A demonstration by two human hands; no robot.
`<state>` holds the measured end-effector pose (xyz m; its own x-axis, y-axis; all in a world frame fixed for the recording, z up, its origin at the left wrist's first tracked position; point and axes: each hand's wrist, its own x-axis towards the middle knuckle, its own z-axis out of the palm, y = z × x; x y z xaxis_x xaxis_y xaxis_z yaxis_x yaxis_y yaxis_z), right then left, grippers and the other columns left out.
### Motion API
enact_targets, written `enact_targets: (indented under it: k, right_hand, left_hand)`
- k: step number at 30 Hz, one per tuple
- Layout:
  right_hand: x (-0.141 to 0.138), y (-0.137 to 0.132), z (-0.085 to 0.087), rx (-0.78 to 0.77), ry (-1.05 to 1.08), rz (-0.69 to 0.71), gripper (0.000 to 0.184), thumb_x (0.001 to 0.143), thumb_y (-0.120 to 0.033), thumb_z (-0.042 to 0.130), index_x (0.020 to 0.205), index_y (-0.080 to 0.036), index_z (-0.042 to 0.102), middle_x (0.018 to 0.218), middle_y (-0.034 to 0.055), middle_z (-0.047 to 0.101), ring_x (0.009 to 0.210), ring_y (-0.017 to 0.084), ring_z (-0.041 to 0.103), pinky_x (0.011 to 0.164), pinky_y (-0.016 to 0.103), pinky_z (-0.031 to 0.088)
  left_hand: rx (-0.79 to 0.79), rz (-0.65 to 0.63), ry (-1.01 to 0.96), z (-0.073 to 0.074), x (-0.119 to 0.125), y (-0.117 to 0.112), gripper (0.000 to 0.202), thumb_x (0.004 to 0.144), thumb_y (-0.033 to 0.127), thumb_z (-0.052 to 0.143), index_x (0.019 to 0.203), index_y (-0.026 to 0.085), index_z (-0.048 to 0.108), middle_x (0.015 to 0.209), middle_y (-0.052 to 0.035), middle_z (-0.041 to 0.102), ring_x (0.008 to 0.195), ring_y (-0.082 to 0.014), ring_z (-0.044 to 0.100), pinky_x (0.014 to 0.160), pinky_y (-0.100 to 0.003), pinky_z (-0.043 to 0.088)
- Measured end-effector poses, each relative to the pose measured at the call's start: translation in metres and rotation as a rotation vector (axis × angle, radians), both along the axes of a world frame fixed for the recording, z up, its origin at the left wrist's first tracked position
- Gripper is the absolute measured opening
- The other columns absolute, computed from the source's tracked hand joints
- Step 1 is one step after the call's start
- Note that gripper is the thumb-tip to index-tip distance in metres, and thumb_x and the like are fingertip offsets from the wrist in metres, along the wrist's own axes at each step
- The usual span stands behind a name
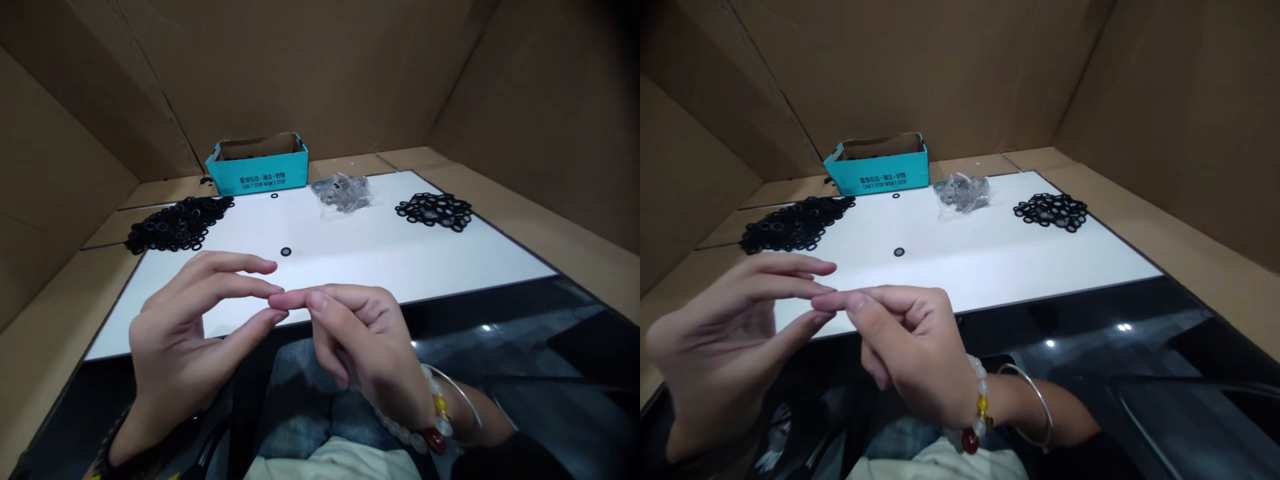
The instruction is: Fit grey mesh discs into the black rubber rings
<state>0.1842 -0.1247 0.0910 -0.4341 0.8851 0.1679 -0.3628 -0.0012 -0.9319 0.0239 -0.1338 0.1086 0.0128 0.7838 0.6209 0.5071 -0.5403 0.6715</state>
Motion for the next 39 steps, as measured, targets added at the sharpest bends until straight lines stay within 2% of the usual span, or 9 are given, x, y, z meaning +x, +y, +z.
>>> enact_targets:
  k: [8, 11, 17, 26, 31, 34, 37, 39]
  right_hand:
    - [0.0017, -0.0006, 0.0003, -0.004, 0.001, 0.036, 0.039, 0.09, -0.04, 0.042, 0.104, -0.015, 0.068, 0.037, -0.0071, 0.038, 0.032, 0.003, 0.028, 0.037, 0.017, 0.029]
    - [0.0022, -0.0011, -0.0004, -0.002, -0.008, 0.033, 0.039, 0.09, -0.041, 0.043, 0.104, -0.015, 0.068, 0.037, -0.0069, 0.038, 0.033, 0.004, 0.028, 0.038, 0.018, 0.03]
    - [0.0019, -0.002, -0.0003, 0.016, 0.01, 0.031, 0.036, 0.091, -0.038, 0.042, 0.102, -0.017, 0.069, 0.038, -0.0067, 0.039, 0.033, 0.004, 0.03, 0.037, 0.017, 0.029]
    - [0.0006, -0.0007, -0.0008, 0.022, 0.023, 0.011, 0.031, 0.09, -0.036, 0.046, 0.096, -0.019, 0.071, 0.039, -0.0062, 0.037, 0.034, 0.004, 0.03, 0.033, 0.016, 0.025]
    - [-0.0014, -0.0006, -0.0021, 0.026, 0.012, -0.017, 0.027, 0.088, -0.034, 0.049, 0.091, -0.021, 0.072, 0.04, -0.0063, 0.035, 0.034, 0.003, 0.027, 0.032, 0.016, 0.02]
    - [-0.0028, 0.0001, -0.0009, -0.021, 0.017, -0.026, 0.023, 0.084, -0.033, 0.055, 0.081, -0.018, 0.072, 0.042, -0.0059, 0.039, 0.035, 0.002, 0.024, 0.034, 0.017, 0.022]
    - [-0.0038, 0.0, 0.0002, -0.091, -0.017, -0.05, 0.02, 0.079, -0.032, 0.061, 0.07, -0.017, 0.071, 0.046, -0.0035, 0.047, 0.039, 0.003, 0.031, 0.038, 0.018, 0.027]
    - [-0.0039, -0.0004, 0.0001, -0.109, -0.042, -0.067, 0.016, 0.075, -0.03, 0.064, 0.068, -0.017, 0.07, 0.045, -0.0034, 0.046, 0.042, 0.005, 0.035, 0.039, 0.018, 0.027]
  left_hand:
    - [-0.009, 0.004, 0.03, 0.0019, -0.0021, -0.001, 0.017, 0.065, 0.017, 0.073, 0.077, 0.029, 0.07, 0.084, -0.0005, 0.066, 0.082, -0.0234, 0.06, 0.073, -0.037, 0.049]
    - [0.034, -0.015, 0.051, 0.0019, -0.0014, -0.0006, 0.02, 0.066, 0.015, 0.072, 0.079, 0.03, 0.07, 0.084, 0.0006, 0.065, 0.081, -0.0211, 0.06, 0.072, -0.036, 0.048]
    - [0.033, -0.008, 0.079, 0.0014, -0.0013, -0.0008, 0.022, 0.07, 0.018, 0.07, 0.084, 0.034, 0.068, 0.089, 0.0023, 0.065, 0.082, -0.0208, 0.06, 0.072, -0.037, 0.048]
    - [0.043, 0.017, 0.094, -0.0005, -0.0027, -0.0038, 0.018, 0.07, 0.022, 0.07, 0.083, 0.035, 0.069, 0.09, 0.0014, 0.065, 0.083, -0.0225, 0.059, 0.072, -0.038, 0.048]
    - [0.044, 0.01, 0.15, 0.0, -0.0049, -0.0059, 0.016, 0.071, 0.023, 0.07, 0.082, 0.034, 0.068, 0.091, 0.0017, 0.064, 0.084, -0.0212, 0.058, 0.073, -0.036, 0.047]
    - [0.074, -0.019, 0.196, 0.0021, -0.0056, -0.0062, 0.014, 0.073, 0.019, 0.067, 0.082, 0.031, 0.067, 0.091, 0.0019, 0.063, 0.082, -0.0177, 0.058, 0.072, -0.033, 0.047]
    - [0.139, -0.088, 0.288, 0.0042, -0.0065, -0.0062, 0.019, 0.072, 0.01, 0.067, 0.084, 0.025, 0.066, 0.093, 0.0006, 0.062, 0.081, -0.0144, 0.057, 0.071, -0.029, 0.047]
    - [0.179, -0.114, 0.337, 0.0052, -0.0078, -0.0065, 0.021, 0.071, 0.007, 0.068, 0.086, 0.022, 0.066, 0.093, -0.0007, 0.061, 0.082, -0.0139, 0.057, 0.071, -0.029, 0.046]
